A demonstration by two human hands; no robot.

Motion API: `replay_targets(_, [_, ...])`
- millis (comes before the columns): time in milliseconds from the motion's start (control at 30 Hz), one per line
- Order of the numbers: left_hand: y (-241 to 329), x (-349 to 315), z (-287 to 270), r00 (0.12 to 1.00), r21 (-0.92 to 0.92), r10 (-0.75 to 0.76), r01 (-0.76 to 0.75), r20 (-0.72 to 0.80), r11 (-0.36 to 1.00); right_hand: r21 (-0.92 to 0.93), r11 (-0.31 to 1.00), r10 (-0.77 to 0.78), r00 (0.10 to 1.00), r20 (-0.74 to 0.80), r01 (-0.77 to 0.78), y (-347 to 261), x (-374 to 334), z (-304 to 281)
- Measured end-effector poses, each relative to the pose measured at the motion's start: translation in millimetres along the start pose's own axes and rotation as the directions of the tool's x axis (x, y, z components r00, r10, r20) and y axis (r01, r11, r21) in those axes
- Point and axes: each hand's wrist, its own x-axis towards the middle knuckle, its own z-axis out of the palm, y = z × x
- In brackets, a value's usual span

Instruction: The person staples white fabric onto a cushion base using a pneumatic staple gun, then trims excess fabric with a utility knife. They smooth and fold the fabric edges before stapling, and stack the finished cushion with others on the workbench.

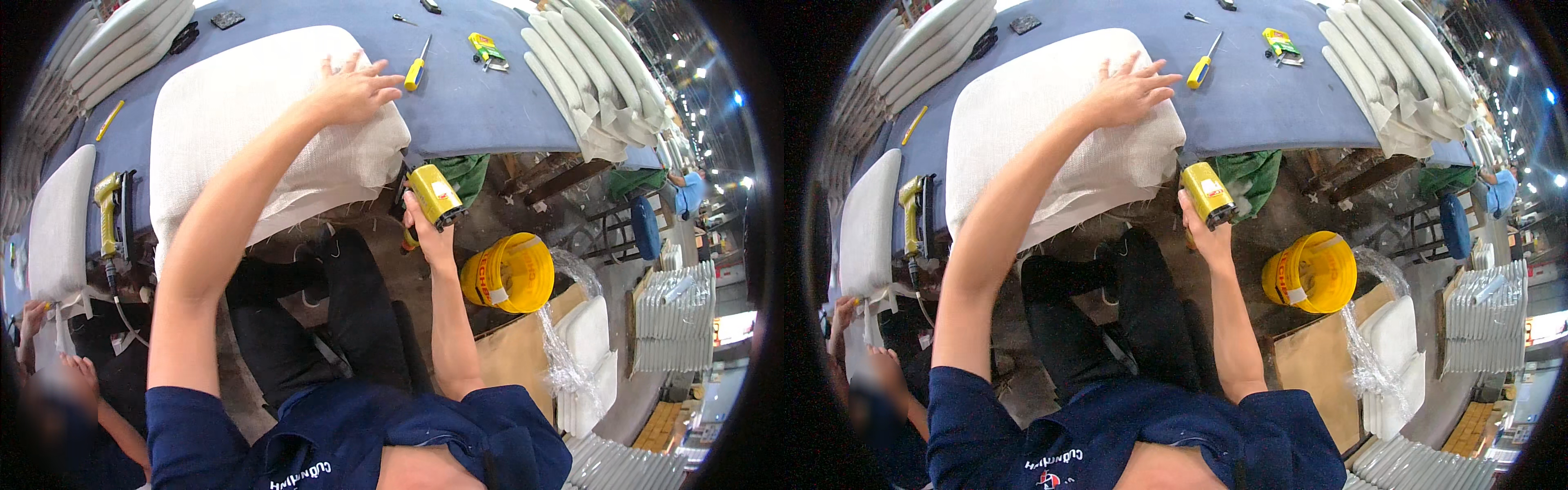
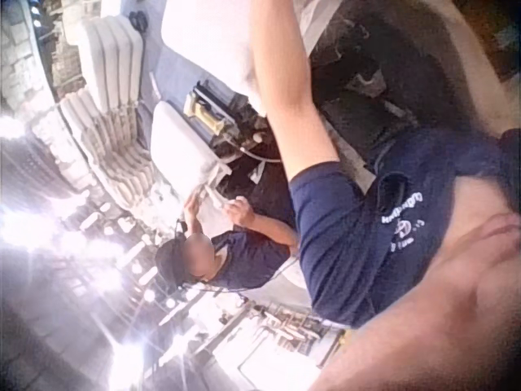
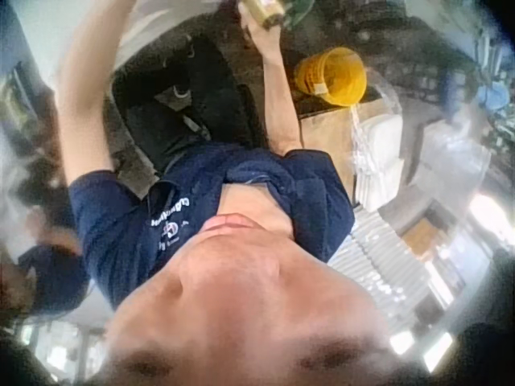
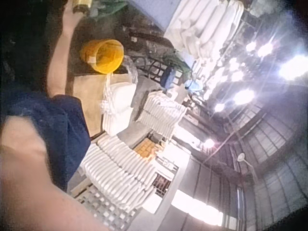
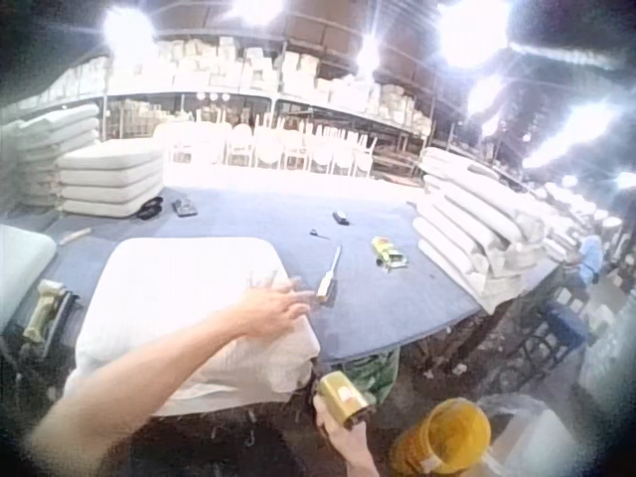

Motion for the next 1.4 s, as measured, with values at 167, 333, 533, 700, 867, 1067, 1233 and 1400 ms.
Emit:
replay_targets(167, [32,-31,38,0.966,0.223,-0.015,0.075,-0.26,0.972,0.044,0.999,0.016,0.999,-0.041,-0.014,17,-6,-3])
replay_targets(333, [61,-72,39,0.939,0.294,0.009,0.098,-0.345,0.951,0.2,0.976,0.11,0.989,-0.096,-0.089,16,-16,8])
replay_targets(533, [71,-93,46,0.946,0.379,0.074,0.054,-0.317,0.924,0.024,1.0,0.014,0.988,-0.151,-0.01,32,-20,14])
replay_targets(700, [73,-91,41,0.956,0.369,0.068,0.044,-0.285,0.929,-0.146,0.98,-0.152,0.98,-0.128,0.133,20,-19,20])
replay_targets(867, [71,-89,41,0.959,0.365,0.078,0.028,-0.272,0.93,-0.273,0.918,-0.321,0.943,-0.088,0.287,16,-11,21])
replay_targets(1067, [73,-91,34,0.968,0.398,0.102,-0.003,-0.229,0.918,-0.212,0.915,-0.361,0.932,-0.045,0.344,18,-14,30])
replay_targets(1233, [56,-91,19,0.982,0.258,0.101,-0.057,-0.158,0.964,-0.141,0.947,-0.3,0.952,-0.064,0.289,17,-11,29])
replay_targets(1400, [11,-33,-31,0.991,-0.027,0.085,-0.082,0.099,0.996,-0.022,0.993,-0.118,0.984,-0.131,0.116,28,-7,21])
